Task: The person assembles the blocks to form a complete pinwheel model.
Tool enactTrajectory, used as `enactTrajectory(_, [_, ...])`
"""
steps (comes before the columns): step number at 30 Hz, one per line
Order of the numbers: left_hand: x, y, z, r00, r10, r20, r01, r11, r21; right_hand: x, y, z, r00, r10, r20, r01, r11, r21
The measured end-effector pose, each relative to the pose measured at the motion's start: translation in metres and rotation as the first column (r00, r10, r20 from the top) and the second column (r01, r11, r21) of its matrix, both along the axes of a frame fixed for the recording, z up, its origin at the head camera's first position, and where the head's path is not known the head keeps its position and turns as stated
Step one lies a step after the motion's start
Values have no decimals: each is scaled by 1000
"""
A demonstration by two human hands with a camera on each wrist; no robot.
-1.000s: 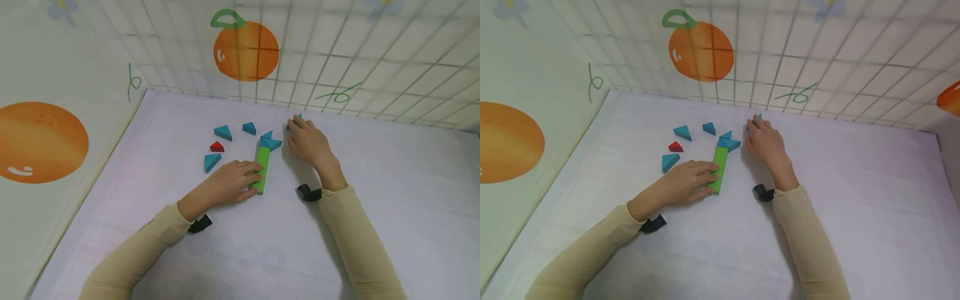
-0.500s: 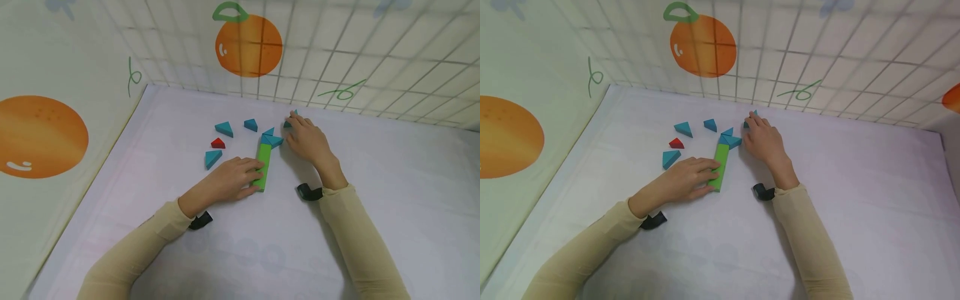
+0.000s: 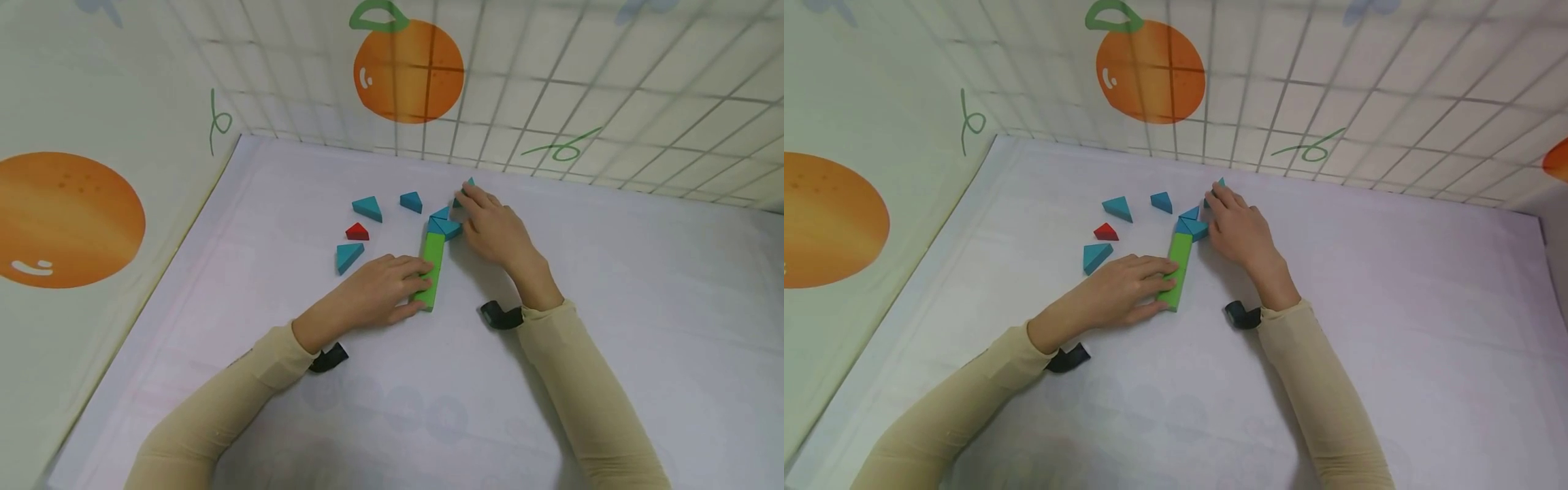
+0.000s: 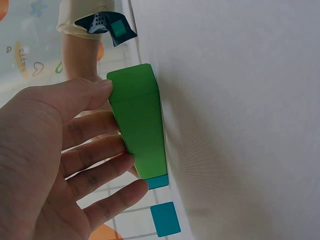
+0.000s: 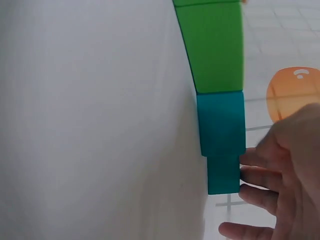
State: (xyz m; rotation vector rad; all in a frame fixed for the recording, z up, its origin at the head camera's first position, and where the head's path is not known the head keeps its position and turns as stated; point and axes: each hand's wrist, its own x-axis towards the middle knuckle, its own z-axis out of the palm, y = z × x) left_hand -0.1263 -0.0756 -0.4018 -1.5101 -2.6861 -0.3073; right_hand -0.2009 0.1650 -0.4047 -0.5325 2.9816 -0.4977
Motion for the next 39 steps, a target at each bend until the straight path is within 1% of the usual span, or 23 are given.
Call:
enactTrajectory(5, [0, 0, 1, 1000, 3, 3, -3, 1000, -3, -2, 0, -1, 1000, 20, 19, -20, 1000, 12])
enactTrajectory(9, [0, 0, 1, 1000, 1, -2, -1, 1000, -2, -1, 0, -2, 999, 36, 17, -35, 999, -7])
enactTrajectory(16, [0, 0, 0, 1000, -2, -7, 2, 1000, -6, 1, -1, -1, 1000, 6, -6, -6, 1000, -12])
enactTrajectory(26, [0, -1, -2, 1000, -5, -9, 5, 1000, 30, -1, 0, -3, 999, 33, 2, -33, 999, -12])
enactTrajectory(33, [0, -1, -2, 1000, -3, -14, 3, 1000, 27, -2, -3, -6, 999, 43, -4, -43, 999, -10])
enactTrajectory(39, [0, 0, -2, 1000, -3, -9, 4, 1000, 20, -2, -3, -5, 999, 50, -11, -50, 999, -2])
